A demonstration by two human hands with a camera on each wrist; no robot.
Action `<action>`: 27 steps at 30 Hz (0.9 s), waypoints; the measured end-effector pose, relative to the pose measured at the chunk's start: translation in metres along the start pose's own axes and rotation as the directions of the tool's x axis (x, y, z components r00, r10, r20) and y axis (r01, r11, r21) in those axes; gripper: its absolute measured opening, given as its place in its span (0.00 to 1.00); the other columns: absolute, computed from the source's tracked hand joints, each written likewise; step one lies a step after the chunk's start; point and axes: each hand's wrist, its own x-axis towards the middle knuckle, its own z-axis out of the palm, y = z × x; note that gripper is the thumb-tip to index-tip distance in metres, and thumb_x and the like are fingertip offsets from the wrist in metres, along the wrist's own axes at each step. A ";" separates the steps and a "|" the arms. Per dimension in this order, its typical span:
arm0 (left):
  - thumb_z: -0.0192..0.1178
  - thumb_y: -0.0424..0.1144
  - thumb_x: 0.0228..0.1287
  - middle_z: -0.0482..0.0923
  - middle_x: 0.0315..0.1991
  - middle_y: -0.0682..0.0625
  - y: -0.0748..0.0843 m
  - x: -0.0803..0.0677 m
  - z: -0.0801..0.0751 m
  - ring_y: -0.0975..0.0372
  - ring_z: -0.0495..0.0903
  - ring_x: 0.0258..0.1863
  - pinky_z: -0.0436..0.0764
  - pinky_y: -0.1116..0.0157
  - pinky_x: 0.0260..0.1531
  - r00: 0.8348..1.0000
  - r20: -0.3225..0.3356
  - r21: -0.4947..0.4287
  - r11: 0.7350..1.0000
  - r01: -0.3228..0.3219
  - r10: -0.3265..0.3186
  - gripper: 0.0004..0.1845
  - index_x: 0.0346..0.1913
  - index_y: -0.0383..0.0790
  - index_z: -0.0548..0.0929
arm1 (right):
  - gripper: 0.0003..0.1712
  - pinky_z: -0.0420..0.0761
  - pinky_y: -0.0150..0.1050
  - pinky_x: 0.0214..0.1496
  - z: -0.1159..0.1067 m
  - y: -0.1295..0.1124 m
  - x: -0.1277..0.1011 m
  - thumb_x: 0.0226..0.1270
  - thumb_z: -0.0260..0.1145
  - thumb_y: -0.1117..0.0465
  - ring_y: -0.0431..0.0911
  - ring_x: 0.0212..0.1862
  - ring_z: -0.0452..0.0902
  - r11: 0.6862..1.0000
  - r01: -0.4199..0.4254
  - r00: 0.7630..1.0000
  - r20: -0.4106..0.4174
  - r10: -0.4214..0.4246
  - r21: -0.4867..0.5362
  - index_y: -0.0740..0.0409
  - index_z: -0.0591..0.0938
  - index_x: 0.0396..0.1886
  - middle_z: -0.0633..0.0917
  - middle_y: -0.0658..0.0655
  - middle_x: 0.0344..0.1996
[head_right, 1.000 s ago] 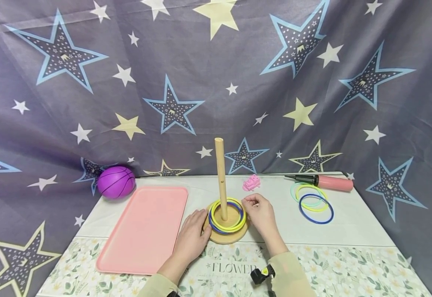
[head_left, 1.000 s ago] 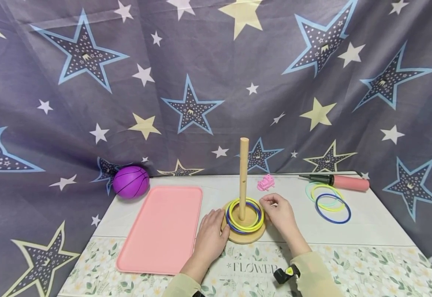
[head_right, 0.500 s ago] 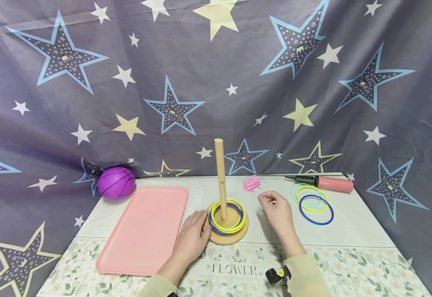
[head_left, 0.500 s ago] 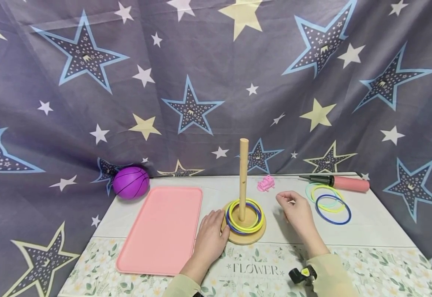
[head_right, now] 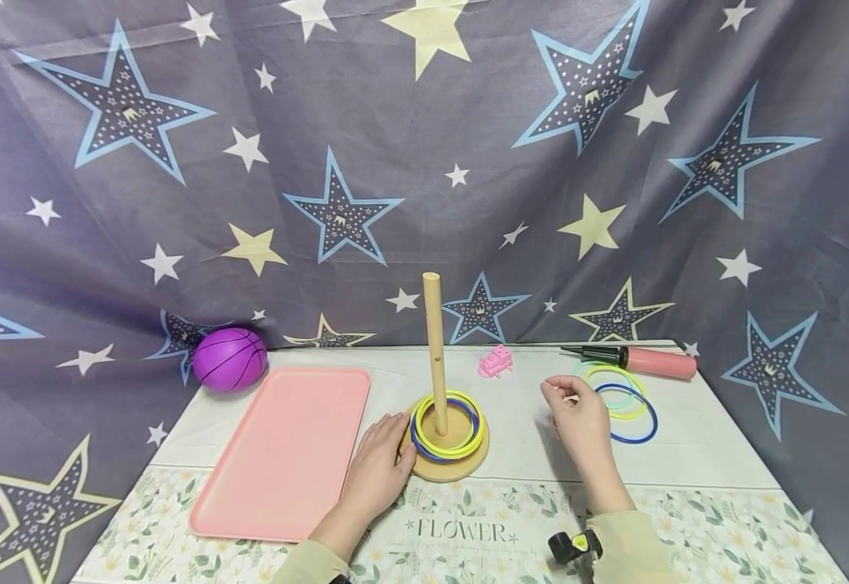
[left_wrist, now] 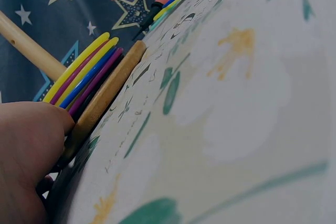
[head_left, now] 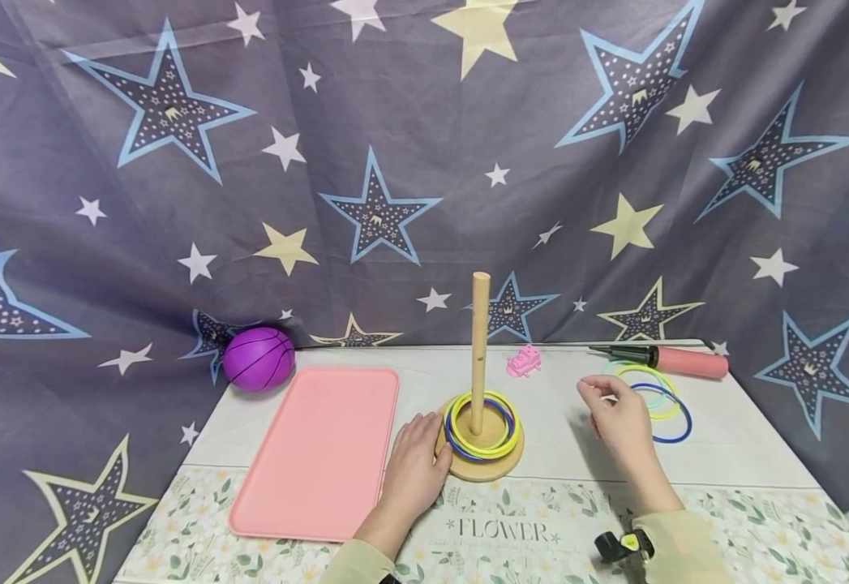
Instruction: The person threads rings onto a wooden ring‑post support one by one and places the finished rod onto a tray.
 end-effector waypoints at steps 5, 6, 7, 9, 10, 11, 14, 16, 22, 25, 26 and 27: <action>0.63 0.43 0.82 0.73 0.78 0.36 0.000 0.000 -0.001 0.42 0.64 0.83 0.57 0.43 0.85 1.000 0.002 0.000 1.000 0.001 -0.001 0.31 0.80 0.32 0.74 | 0.21 0.76 0.35 0.18 -0.013 0.004 0.004 0.82 0.71 0.50 0.43 0.17 0.75 1.000 -0.017 0.999 -0.043 0.017 -0.009 0.63 0.87 0.58 0.84 0.59 0.35; 0.63 0.43 0.82 0.73 0.78 0.36 0.000 0.000 -0.001 0.42 0.64 0.83 0.57 0.43 0.85 1.000 0.003 0.000 1.000 0.001 -0.001 0.31 0.80 0.32 0.74 | 0.21 0.75 0.35 0.17 -0.016 0.006 0.005 0.82 0.71 0.50 0.43 0.16 0.76 1.000 -0.019 0.999 -0.052 0.018 -0.010 0.63 0.87 0.58 0.84 0.58 0.34; 0.63 0.43 0.82 0.73 0.78 0.36 0.001 0.000 -0.001 0.41 0.65 0.83 0.57 0.42 0.85 1.000 0.002 -0.001 1.000 0.000 0.000 0.31 0.80 0.32 0.74 | 0.22 0.75 0.35 0.18 -0.019 0.007 0.006 0.82 0.71 0.50 0.43 0.17 0.76 1.000 -0.025 0.998 -0.057 0.024 -0.010 0.63 0.87 0.59 0.84 0.57 0.33; 0.63 0.43 0.82 0.73 0.78 0.36 0.001 0.000 -0.002 0.41 0.64 0.83 0.57 0.42 0.85 1.000 0.003 -0.003 1.000 0.001 -0.001 0.31 0.80 0.32 0.74 | 0.22 0.75 0.35 0.18 -0.025 0.011 0.008 0.82 0.71 0.49 0.42 0.17 0.76 0.999 -0.038 0.997 -0.074 0.038 -0.009 0.63 0.87 0.59 0.83 0.54 0.33; 0.63 0.43 0.82 0.73 0.78 0.36 0.001 0.000 -0.002 0.41 0.64 0.83 0.57 0.42 0.85 1.000 0.003 -0.004 1.000 0.002 -0.002 0.31 0.80 0.32 0.74 | 0.22 0.76 0.34 0.18 -0.028 0.012 0.009 0.82 0.71 0.49 0.42 0.17 0.77 0.999 -0.050 0.995 -0.084 0.049 -0.008 0.62 0.87 0.59 0.83 0.53 0.32; 0.63 0.43 0.82 0.73 0.78 0.36 0.001 0.000 -0.002 0.41 0.64 0.83 0.57 0.42 0.85 1.000 0.003 -0.005 1.000 0.002 -0.002 0.31 0.80 0.32 0.74 | 0.22 0.76 0.34 0.18 -0.030 0.013 0.009 0.82 0.71 0.48 0.42 0.18 0.77 0.998 -0.062 0.994 -0.093 0.061 -0.006 0.62 0.87 0.59 0.83 0.52 0.33; 0.63 0.43 0.82 0.73 0.78 0.36 0.001 0.000 -0.002 0.42 0.64 0.83 0.57 0.42 0.85 1.000 0.002 -0.003 1.000 0.003 -0.003 0.31 0.80 0.32 0.74 | 0.22 0.78 0.34 0.19 -0.036 0.017 0.011 0.82 0.70 0.47 0.41 0.20 0.78 0.995 -0.100 0.987 -0.123 0.099 -0.008 0.61 0.87 0.59 0.83 0.51 0.34; 0.63 0.43 0.81 0.73 0.78 0.36 0.001 0.000 -0.002 0.42 0.65 0.83 0.57 0.42 0.85 1.000 0.000 0.000 1.000 0.001 -0.001 0.31 0.80 0.32 0.74 | 0.22 0.79 0.34 0.20 -0.039 0.020 0.012 0.83 0.70 0.47 0.41 0.21 0.78 0.993 -0.120 0.983 -0.141 0.117 -0.014 0.61 0.87 0.59 0.83 0.51 0.35; 0.63 0.42 0.81 0.73 0.78 0.36 0.002 0.000 -0.002 0.42 0.65 0.83 0.57 0.42 0.85 1.000 0.001 -0.007 1.000 0.003 -0.003 0.31 0.79 0.31 0.74 | 0.21 0.79 0.32 0.19 -0.046 0.025 0.014 0.83 0.69 0.49 0.40 0.21 0.78 0.990 -0.138 0.973 -0.187 0.135 -0.003 0.62 0.86 0.59 0.82 0.50 0.37; 0.63 0.42 0.81 0.73 0.78 0.36 0.002 -0.001 -0.002 0.41 0.65 0.83 0.57 0.42 0.85 1.000 0.000 -0.007 1.000 0.002 -0.002 0.31 0.79 0.31 0.74 | 0.22 0.78 0.32 0.19 -0.050 0.028 0.015 0.83 0.69 0.49 0.41 0.20 0.77 0.990 -0.143 0.968 -0.208 0.138 -0.008 0.62 0.86 0.59 0.82 0.48 0.35; 0.63 0.42 0.81 0.73 0.78 0.36 0.001 0.000 -0.002 0.42 0.65 0.82 0.57 0.42 0.85 1.000 -0.001 -0.004 1.000 0.001 -0.001 0.31 0.79 0.31 0.74 | 0.22 0.78 0.32 0.19 -0.052 0.030 0.015 0.83 0.69 0.48 0.40 0.19 0.77 0.989 -0.144 0.967 -0.215 0.138 -0.012 0.62 0.86 0.59 0.82 0.48 0.35; 0.63 0.42 0.81 0.74 0.78 0.36 0.001 0.000 -0.002 0.41 0.65 0.82 0.57 0.42 0.85 1.000 -0.002 0.000 1.000 -0.001 0.001 0.31 0.79 0.31 0.74 | 0.22 0.77 0.32 0.18 -0.053 0.031 0.015 0.83 0.69 0.48 0.40 0.19 0.77 0.989 -0.147 0.965 -0.223 0.141 -0.012 0.62 0.86 0.59 0.82 0.47 0.34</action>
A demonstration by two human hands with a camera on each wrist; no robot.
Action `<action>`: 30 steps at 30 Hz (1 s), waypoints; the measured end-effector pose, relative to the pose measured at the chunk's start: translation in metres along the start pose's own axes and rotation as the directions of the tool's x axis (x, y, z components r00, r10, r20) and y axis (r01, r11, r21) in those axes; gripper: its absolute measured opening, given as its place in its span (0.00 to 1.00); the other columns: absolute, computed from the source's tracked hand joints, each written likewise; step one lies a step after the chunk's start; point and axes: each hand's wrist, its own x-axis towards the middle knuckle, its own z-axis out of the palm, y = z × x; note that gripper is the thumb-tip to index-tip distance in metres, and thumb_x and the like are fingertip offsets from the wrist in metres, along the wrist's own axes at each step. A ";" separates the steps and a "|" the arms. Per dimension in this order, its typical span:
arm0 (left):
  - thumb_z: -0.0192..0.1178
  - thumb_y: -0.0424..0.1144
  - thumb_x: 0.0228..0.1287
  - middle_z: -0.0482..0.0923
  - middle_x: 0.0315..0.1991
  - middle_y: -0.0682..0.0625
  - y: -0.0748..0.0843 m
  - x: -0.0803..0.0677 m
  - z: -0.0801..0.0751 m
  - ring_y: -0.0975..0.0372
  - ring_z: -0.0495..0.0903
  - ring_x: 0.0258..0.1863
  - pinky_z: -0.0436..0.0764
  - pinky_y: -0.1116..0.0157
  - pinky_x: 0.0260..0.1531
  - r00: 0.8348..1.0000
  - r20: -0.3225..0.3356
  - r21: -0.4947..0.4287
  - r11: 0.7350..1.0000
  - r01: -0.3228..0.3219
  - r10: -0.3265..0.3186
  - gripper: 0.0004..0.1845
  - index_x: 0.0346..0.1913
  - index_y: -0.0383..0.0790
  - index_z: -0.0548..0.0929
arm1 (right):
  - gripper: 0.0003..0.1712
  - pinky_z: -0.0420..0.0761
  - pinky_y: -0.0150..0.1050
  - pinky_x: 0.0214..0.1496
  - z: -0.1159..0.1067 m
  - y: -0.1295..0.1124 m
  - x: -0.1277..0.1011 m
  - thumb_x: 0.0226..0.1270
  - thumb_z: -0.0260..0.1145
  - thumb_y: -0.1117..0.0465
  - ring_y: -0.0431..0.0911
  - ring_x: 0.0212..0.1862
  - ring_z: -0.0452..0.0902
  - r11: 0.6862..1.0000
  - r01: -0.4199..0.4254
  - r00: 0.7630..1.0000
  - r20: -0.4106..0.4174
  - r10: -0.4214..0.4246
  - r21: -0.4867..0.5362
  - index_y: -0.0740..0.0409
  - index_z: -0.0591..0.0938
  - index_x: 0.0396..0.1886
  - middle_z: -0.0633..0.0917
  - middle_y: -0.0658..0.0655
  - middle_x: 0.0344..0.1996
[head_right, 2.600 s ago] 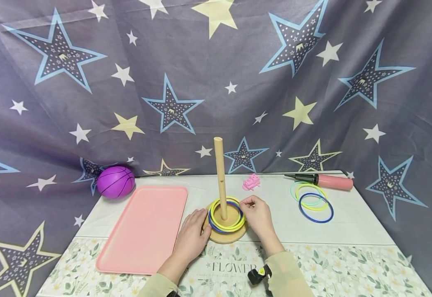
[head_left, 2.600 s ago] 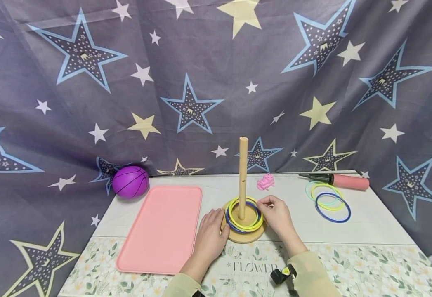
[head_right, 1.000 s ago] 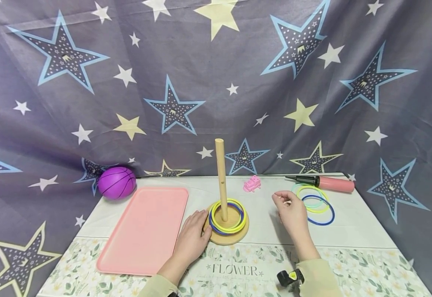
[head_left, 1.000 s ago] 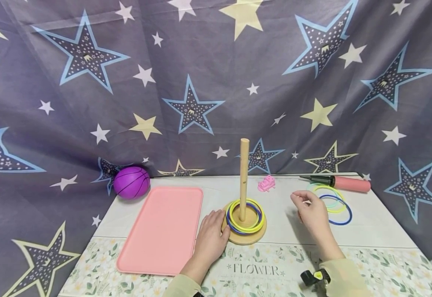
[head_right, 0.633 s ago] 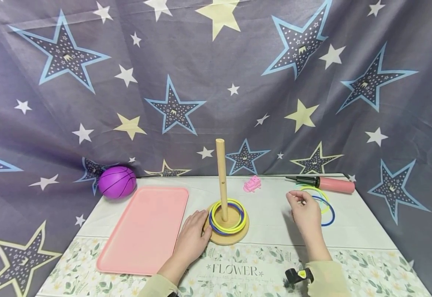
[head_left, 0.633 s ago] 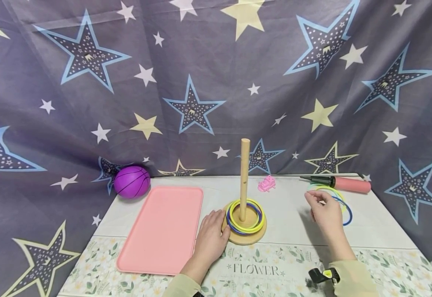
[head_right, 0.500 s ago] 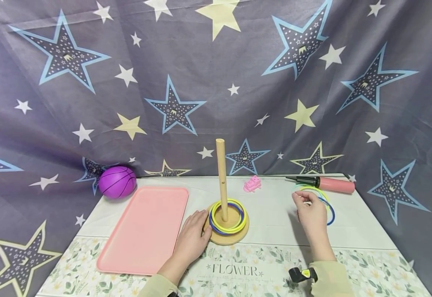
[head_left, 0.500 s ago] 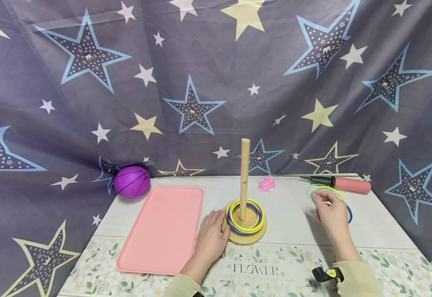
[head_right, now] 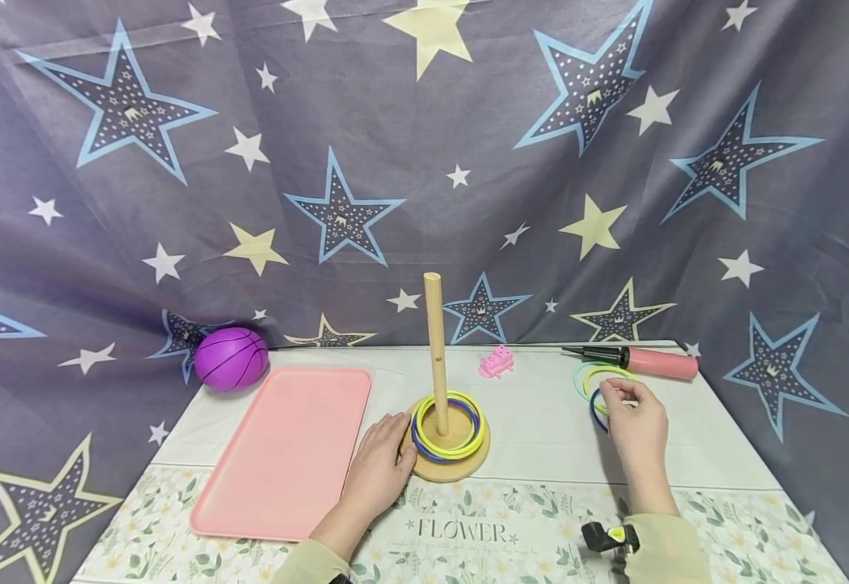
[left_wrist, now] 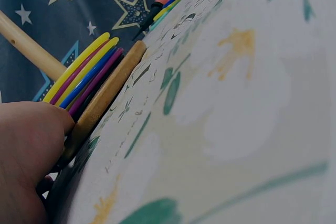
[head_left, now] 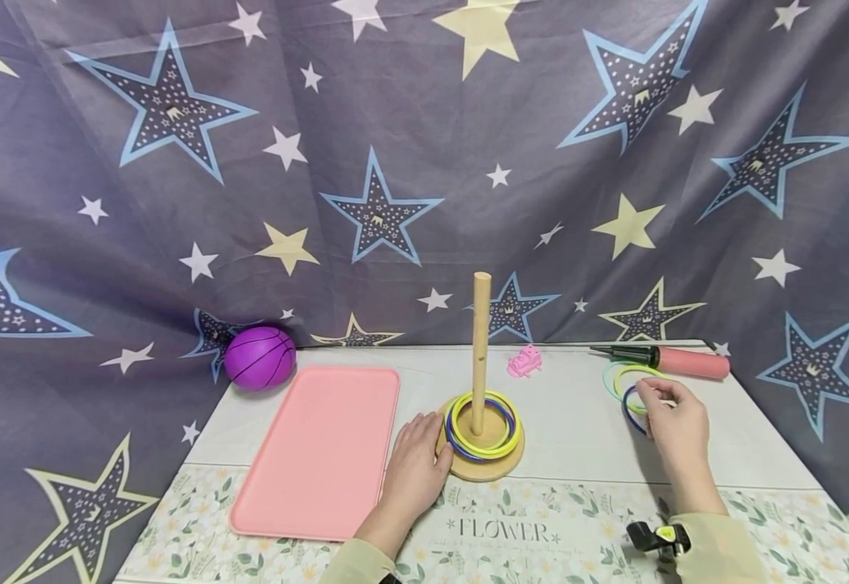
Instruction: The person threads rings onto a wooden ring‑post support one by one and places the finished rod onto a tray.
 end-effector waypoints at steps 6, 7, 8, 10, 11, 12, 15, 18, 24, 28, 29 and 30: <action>0.63 0.43 0.81 0.74 0.78 0.36 -0.001 0.001 0.001 0.42 0.65 0.82 0.58 0.43 0.85 1.000 0.000 0.017 1.000 -0.003 0.003 0.31 0.80 0.32 0.74 | 0.21 0.75 0.31 0.18 -0.007 0.011 0.005 0.82 0.69 0.49 0.39 0.17 0.75 1.000 -0.009 0.999 -0.042 0.009 -0.017 0.62 0.86 0.59 0.82 0.41 0.29; 0.63 0.43 0.81 0.74 0.78 0.36 -0.001 0.001 0.001 0.42 0.65 0.82 0.57 0.43 0.85 1.000 0.001 0.016 1.000 -0.002 0.002 0.31 0.80 0.32 0.74 | 0.21 0.75 0.31 0.18 -0.008 0.013 0.005 0.82 0.69 0.49 0.39 0.17 0.75 1.000 -0.012 0.999 -0.048 0.011 -0.021 0.62 0.86 0.59 0.82 0.40 0.29; 0.63 0.43 0.81 0.74 0.78 0.37 -0.001 0.001 0.001 0.42 0.65 0.82 0.57 0.43 0.85 1.000 0.001 0.015 1.000 -0.001 0.001 0.31 0.80 0.32 0.74 | 0.21 0.75 0.31 0.18 -0.009 0.015 0.006 0.82 0.70 0.49 0.39 0.17 0.75 1.000 -0.017 0.998 -0.055 0.015 -0.026 0.62 0.86 0.59 0.81 0.40 0.29; 0.64 0.43 0.81 0.74 0.78 0.37 -0.001 0.001 0.001 0.42 0.65 0.82 0.58 0.43 0.85 1.000 0.000 0.013 1.000 -0.001 0.001 0.31 0.80 0.32 0.74 | 0.21 0.76 0.31 0.18 -0.011 0.020 0.008 0.82 0.69 0.50 0.39 0.18 0.75 0.999 -0.028 0.997 -0.066 0.026 -0.037 0.63 0.86 0.59 0.81 0.40 0.29; 0.64 0.43 0.81 0.74 0.78 0.37 -0.001 0.001 0.001 0.42 0.65 0.82 0.58 0.43 0.85 1.000 0.000 0.013 1.000 -0.001 0.001 0.31 0.80 0.32 0.74 | 0.21 0.76 0.30 0.18 -0.012 0.023 0.009 0.82 0.70 0.50 0.38 0.18 0.75 0.998 -0.037 0.997 -0.077 0.033 -0.043 0.63 0.86 0.59 0.81 0.40 0.29; 0.64 0.43 0.81 0.74 0.78 0.37 -0.001 0.001 0.001 0.42 0.65 0.82 0.58 0.43 0.85 1.000 0.000 0.012 1.000 -0.001 0.001 0.31 0.80 0.32 0.74 | 0.21 0.76 0.30 0.18 -0.013 0.025 0.010 0.82 0.69 0.50 0.37 0.18 0.75 0.998 -0.041 0.996 -0.084 0.037 -0.050 0.63 0.86 0.59 0.80 0.41 0.30; 0.64 0.43 0.81 0.74 0.78 0.37 -0.001 0.001 0.001 0.42 0.66 0.82 0.58 0.43 0.85 1.000 -0.001 0.014 1.000 -0.004 0.004 0.31 0.80 0.32 0.74 | 0.22 0.76 0.29 0.19 -0.017 0.032 0.013 0.82 0.69 0.49 0.36 0.19 0.76 0.995 -0.066 0.992 -0.108 0.058 -0.076 0.63 0.86 0.59 0.80 0.42 0.31; 0.63 0.43 0.81 0.74 0.78 0.37 -0.001 0.000 0.001 0.42 0.66 0.82 0.58 0.43 0.85 1.000 -0.001 0.016 1.000 -0.005 0.005 0.31 0.79 0.32 0.74 | 0.23 0.76 0.30 0.18 -0.021 0.036 0.014 0.83 0.67 0.48 0.36 0.19 0.75 0.991 -0.091 0.989 -0.122 0.080 -0.094 0.63 0.86 0.61 0.79 0.44 0.32; 0.63 0.43 0.81 0.74 0.78 0.36 0.000 0.000 0.000 0.41 0.66 0.82 0.58 0.42 0.85 1.000 -0.001 0.010 1.000 -0.006 0.006 0.31 0.79 0.31 0.74 | 0.23 0.75 0.31 0.19 -0.022 0.042 0.015 0.84 0.66 0.48 0.39 0.21 0.76 0.982 -0.136 0.984 -0.133 0.119 -0.128 0.63 0.85 0.62 0.81 0.51 0.37; 0.63 0.42 0.81 0.74 0.78 0.36 0.000 0.000 0.000 0.41 0.66 0.82 0.58 0.42 0.85 1.000 0.000 0.010 1.000 -0.005 0.005 0.31 0.79 0.31 0.74 | 0.23 0.73 0.31 0.21 -0.022 0.045 0.015 0.84 0.66 0.48 0.39 0.23 0.75 0.976 -0.147 0.981 -0.152 0.124 -0.158 0.63 0.86 0.61 0.82 0.53 0.39; 0.63 0.42 0.81 0.74 0.78 0.36 0.000 0.000 0.000 0.41 0.65 0.82 0.58 0.42 0.85 1.000 0.001 0.008 1.000 -0.003 0.003 0.31 0.79 0.31 0.75 | 0.24 0.73 0.31 0.21 -0.023 0.046 0.015 0.84 0.65 0.48 0.40 0.23 0.75 0.975 -0.149 0.980 -0.152 0.125 -0.163 0.63 0.85 0.61 0.82 0.54 0.39; 0.63 0.42 0.81 0.74 0.78 0.36 0.000 0.000 0.000 0.41 0.65 0.82 0.58 0.42 0.85 1.000 0.002 0.006 1.000 -0.001 0.001 0.31 0.79 0.31 0.75 | 0.24 0.73 0.31 0.21 -0.023 0.047 0.015 0.84 0.65 0.48 0.40 0.24 0.75 0.974 -0.150 0.980 -0.155 0.124 -0.169 0.63 0.85 0.61 0.82 0.54 0.39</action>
